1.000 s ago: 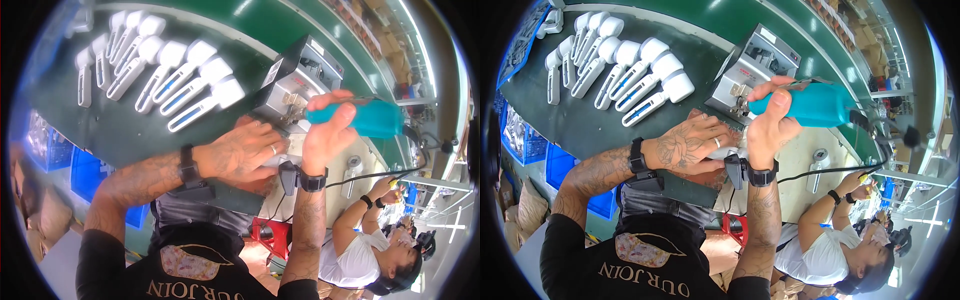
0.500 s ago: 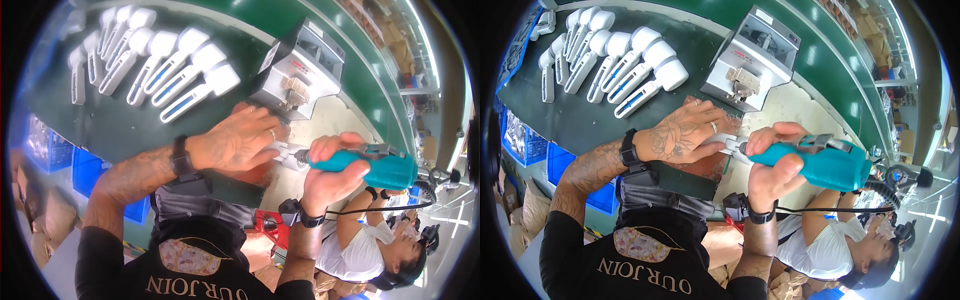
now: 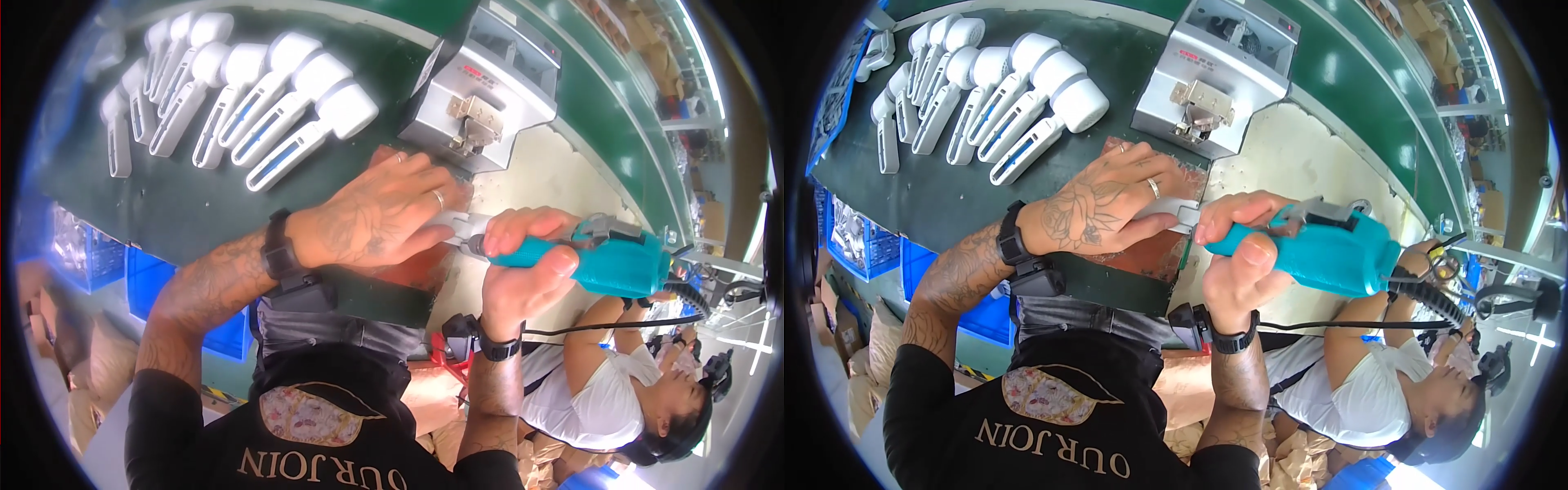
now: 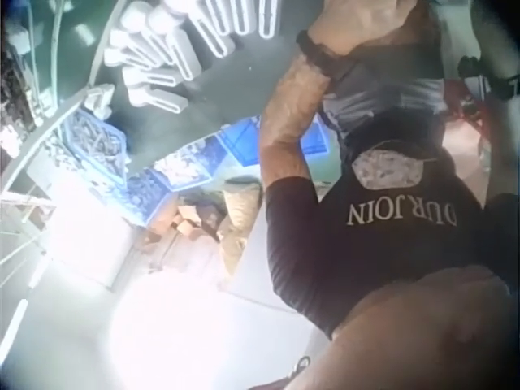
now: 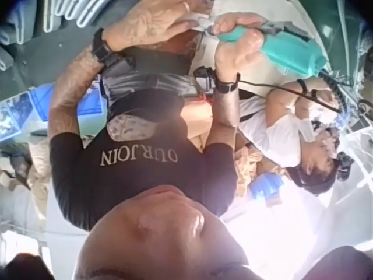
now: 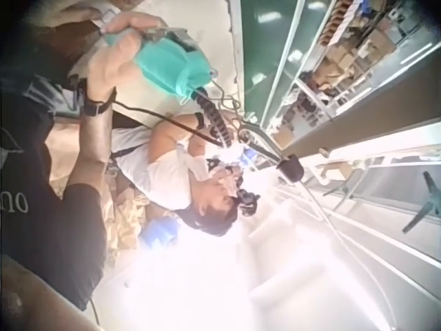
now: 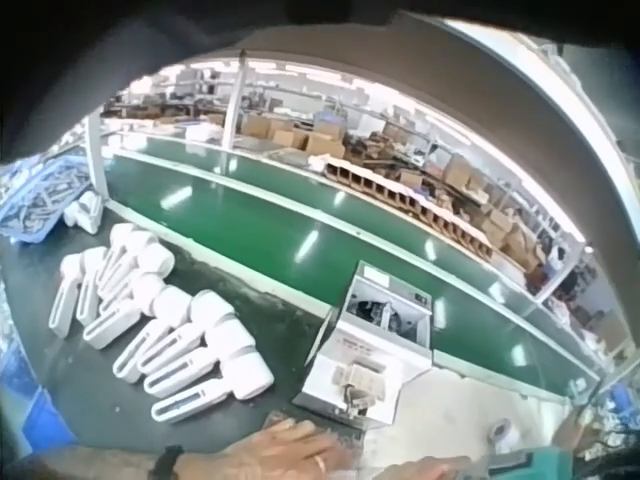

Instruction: The person picks up a white plastic housing, aligns it with a component, and uses a power screwdriver to drive screws into it before setting it aside and repeating the process.

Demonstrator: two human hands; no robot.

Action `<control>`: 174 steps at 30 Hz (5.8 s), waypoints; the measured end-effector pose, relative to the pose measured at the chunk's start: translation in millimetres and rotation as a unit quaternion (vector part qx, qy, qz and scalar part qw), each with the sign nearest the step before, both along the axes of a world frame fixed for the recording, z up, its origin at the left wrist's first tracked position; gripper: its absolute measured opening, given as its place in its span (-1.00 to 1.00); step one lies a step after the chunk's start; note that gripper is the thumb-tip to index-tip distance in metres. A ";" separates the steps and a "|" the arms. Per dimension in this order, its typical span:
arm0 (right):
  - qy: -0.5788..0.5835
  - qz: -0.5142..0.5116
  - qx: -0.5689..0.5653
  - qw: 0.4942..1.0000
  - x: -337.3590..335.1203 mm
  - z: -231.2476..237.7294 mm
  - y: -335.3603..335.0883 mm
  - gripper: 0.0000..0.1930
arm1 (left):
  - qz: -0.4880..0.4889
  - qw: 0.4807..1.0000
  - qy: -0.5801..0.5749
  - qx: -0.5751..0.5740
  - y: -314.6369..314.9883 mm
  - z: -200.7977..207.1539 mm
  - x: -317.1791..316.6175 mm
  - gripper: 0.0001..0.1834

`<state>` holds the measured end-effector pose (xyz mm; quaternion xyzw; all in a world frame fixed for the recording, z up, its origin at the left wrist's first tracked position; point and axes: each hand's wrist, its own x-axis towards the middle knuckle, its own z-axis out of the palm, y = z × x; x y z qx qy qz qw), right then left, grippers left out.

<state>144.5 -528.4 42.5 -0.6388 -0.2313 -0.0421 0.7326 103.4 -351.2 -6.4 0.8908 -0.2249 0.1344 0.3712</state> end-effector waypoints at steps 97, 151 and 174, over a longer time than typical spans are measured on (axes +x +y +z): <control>-0.079 -0.048 0.016 0.996 34.9 40.5 43.4 -0.30 | -0.014 0.996 -0.091 -0.010 0.2 0.1 4.2 -0.63; -0.138 -0.030 -0.025 0.990 66.1 24.9 63.1 -0.40 | 0.021 0.998 -0.052 -0.019 4.2 0.4 0.8 -0.63; -0.109 0.003 -0.039 0.993 75.7 10.7 61.4 -0.53 | 0.002 0.999 -0.038 -0.011 0.9 1.6 2.0 -0.58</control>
